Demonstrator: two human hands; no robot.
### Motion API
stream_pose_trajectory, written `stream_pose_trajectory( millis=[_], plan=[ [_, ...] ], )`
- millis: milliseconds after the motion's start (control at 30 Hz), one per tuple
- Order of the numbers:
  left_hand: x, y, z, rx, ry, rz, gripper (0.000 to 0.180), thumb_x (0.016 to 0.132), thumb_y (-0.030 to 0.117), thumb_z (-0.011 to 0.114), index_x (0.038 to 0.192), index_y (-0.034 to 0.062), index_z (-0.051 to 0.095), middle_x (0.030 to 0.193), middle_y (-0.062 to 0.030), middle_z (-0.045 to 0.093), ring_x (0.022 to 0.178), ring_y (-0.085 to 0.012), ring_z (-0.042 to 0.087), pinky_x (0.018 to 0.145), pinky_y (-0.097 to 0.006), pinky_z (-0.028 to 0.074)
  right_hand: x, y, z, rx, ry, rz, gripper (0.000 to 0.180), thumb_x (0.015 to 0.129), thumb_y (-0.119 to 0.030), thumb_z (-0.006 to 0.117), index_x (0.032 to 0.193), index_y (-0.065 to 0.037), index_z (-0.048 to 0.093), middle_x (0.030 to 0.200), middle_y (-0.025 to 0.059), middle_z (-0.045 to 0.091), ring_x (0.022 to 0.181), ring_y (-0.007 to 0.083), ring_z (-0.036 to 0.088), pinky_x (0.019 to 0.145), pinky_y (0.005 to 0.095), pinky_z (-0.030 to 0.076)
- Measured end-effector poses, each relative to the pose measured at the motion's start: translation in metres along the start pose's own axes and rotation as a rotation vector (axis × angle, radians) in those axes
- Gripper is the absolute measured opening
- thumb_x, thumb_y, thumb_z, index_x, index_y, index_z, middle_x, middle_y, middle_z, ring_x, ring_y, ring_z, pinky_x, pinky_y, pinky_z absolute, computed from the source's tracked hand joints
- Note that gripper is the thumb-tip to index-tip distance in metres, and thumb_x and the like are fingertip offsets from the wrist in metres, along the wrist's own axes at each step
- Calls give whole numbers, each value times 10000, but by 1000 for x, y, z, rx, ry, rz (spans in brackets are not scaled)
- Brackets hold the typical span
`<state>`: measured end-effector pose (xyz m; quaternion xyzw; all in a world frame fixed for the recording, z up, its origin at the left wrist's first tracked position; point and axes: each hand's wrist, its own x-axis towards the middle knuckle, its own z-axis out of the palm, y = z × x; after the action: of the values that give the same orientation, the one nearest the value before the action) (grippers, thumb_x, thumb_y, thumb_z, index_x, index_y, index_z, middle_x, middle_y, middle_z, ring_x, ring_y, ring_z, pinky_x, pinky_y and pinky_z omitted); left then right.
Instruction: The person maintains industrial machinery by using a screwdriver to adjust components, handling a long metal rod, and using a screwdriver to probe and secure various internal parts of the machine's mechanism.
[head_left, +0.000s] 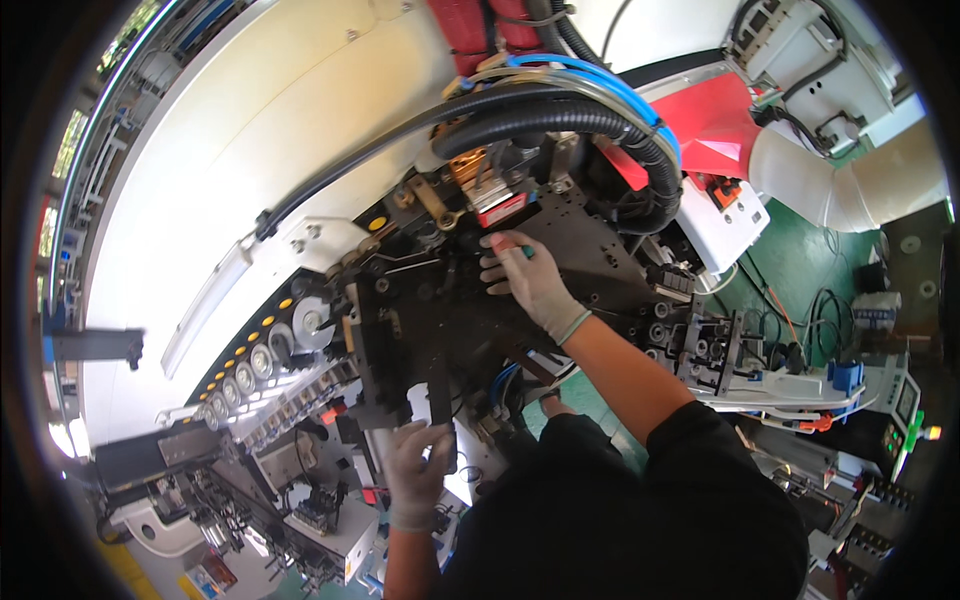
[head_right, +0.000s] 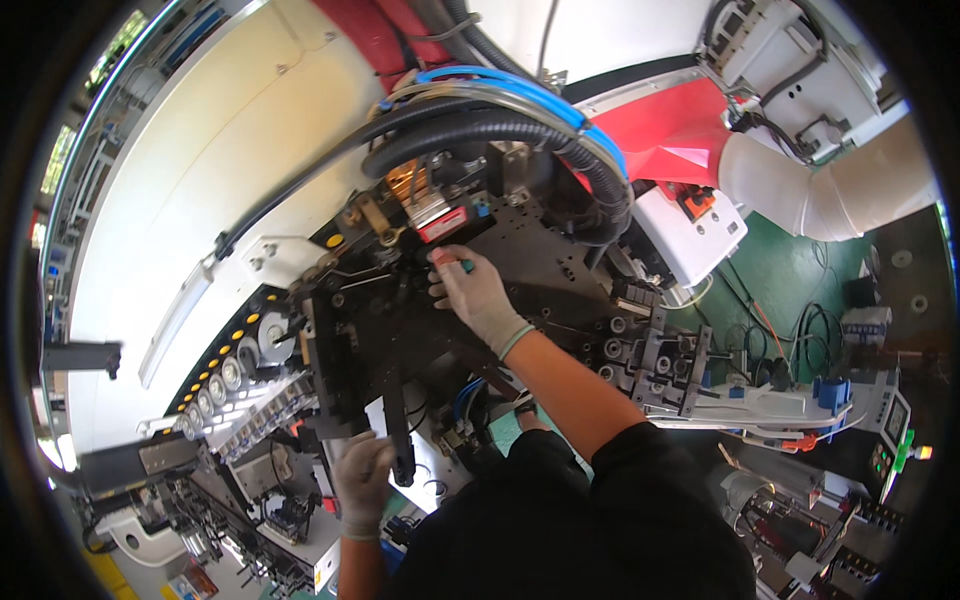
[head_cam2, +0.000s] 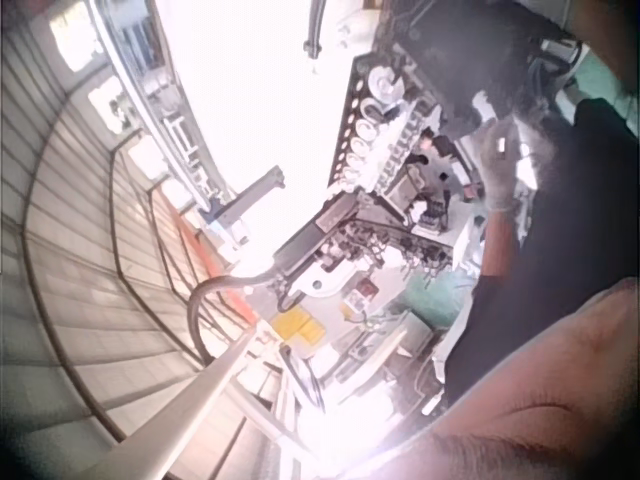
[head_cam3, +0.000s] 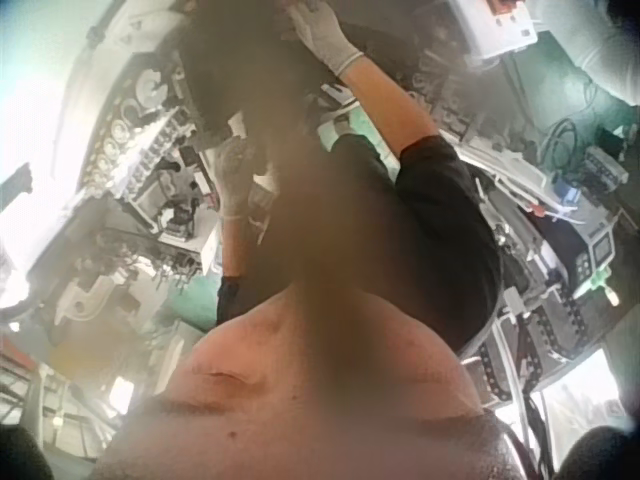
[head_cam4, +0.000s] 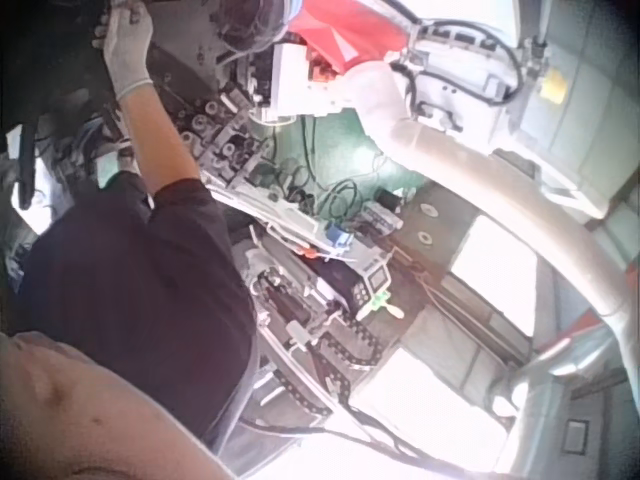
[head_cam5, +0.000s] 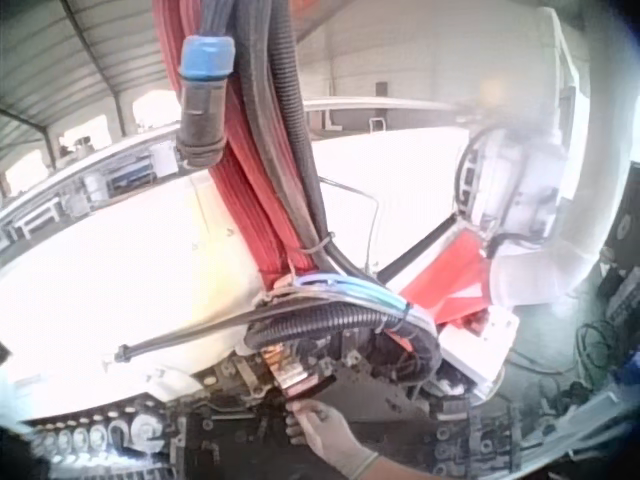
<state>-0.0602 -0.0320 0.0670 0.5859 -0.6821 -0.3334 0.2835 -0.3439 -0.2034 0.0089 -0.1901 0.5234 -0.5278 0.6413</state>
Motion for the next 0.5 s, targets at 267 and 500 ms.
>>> stream_pose_trajectory(
  millis=[267,500],
  plan=[
    [20,-39,-3,530,74,383,202,826,125,761,1025,104,736,1075,-66,702,1121,-313,646,1019,-494,480,1,12,-3,-38,-70,-88,239,1092,-204,647,1254,-34,690,1087,62,690,942,158,711,817,321,618],
    [22,-37,4,615,3,388,277,826,166,730,1098,116,720,1136,-59,686,1175,-297,618,1075,-515,419,-4,12,-2,-38,-54,-185,218,1074,-146,646,1227,-2,705,1039,44,680,915,121,668,816,294,597]
  ],
)
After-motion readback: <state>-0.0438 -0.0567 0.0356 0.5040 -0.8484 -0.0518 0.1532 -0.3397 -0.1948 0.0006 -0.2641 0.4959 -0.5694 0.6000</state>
